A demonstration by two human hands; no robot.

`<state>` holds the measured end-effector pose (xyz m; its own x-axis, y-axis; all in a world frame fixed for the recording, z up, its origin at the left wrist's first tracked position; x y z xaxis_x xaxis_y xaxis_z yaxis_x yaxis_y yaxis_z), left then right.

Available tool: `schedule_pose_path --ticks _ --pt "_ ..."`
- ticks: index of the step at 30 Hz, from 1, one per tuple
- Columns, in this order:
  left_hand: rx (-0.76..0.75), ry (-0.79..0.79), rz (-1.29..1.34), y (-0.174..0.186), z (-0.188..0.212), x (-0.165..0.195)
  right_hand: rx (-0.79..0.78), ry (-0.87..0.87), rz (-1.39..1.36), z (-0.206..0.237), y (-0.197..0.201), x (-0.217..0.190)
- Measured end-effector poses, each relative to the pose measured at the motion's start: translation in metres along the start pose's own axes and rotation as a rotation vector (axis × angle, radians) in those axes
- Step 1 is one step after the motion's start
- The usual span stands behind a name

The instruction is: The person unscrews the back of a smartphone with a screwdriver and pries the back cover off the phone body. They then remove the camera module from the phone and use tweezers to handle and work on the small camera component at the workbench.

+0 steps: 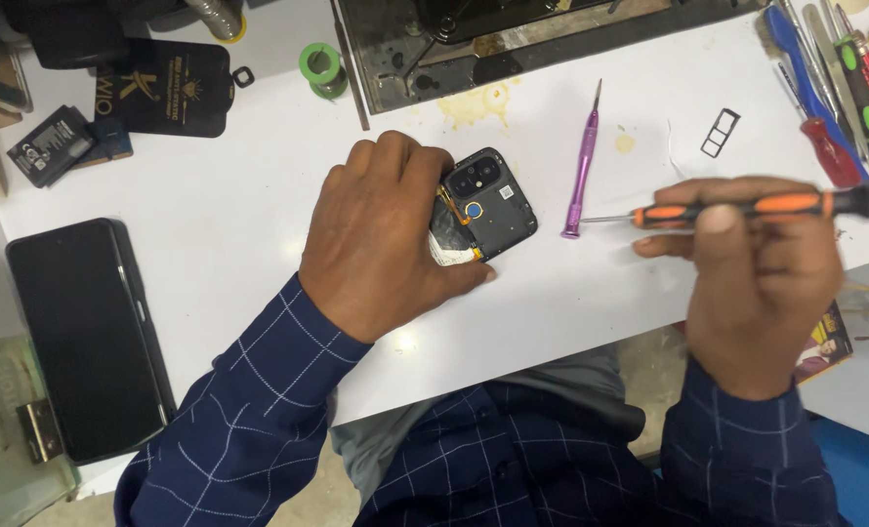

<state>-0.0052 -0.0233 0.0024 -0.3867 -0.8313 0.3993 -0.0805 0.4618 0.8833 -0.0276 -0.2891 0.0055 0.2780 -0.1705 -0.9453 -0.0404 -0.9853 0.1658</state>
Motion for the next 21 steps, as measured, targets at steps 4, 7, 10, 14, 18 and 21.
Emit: schedule_pose_path --ticks 4,7,10,14,18,21 --pt "0.000 0.002 0.010 -0.002 0.000 0.000 -0.036 -0.071 -0.161 0.019 -0.015 0.009" --pt "-0.013 0.010 0.011 -0.002 0.000 0.000 -0.123 -0.054 -0.148 0.024 -0.025 0.014" --pt "-0.009 0.006 0.011 -0.002 0.001 -0.001 -0.093 0.023 -0.090 0.019 -0.028 0.013" --pt "0.016 -0.008 0.013 -0.002 0.002 -0.001 -0.005 0.118 0.179 0.008 -0.018 0.004" --pt "0.023 -0.010 0.009 -0.002 0.002 -0.001 0.017 0.117 0.253 0.007 -0.015 0.009" --pt "-0.011 0.016 0.016 -0.002 0.001 -0.001 -0.029 0.185 0.448 0.006 -0.012 0.020"
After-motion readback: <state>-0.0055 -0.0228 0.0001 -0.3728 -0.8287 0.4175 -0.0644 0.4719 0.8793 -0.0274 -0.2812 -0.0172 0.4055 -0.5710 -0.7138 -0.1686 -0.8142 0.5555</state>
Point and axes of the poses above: each hand's wrist, its own z-axis away from the middle knuckle, its own y-axis out of the back of the hand, x = y × z, the point moved 1 cm from there along -z, towards the middle knuckle, and after that the axes turned 6 degrees about -z, right-handed, at the moved point
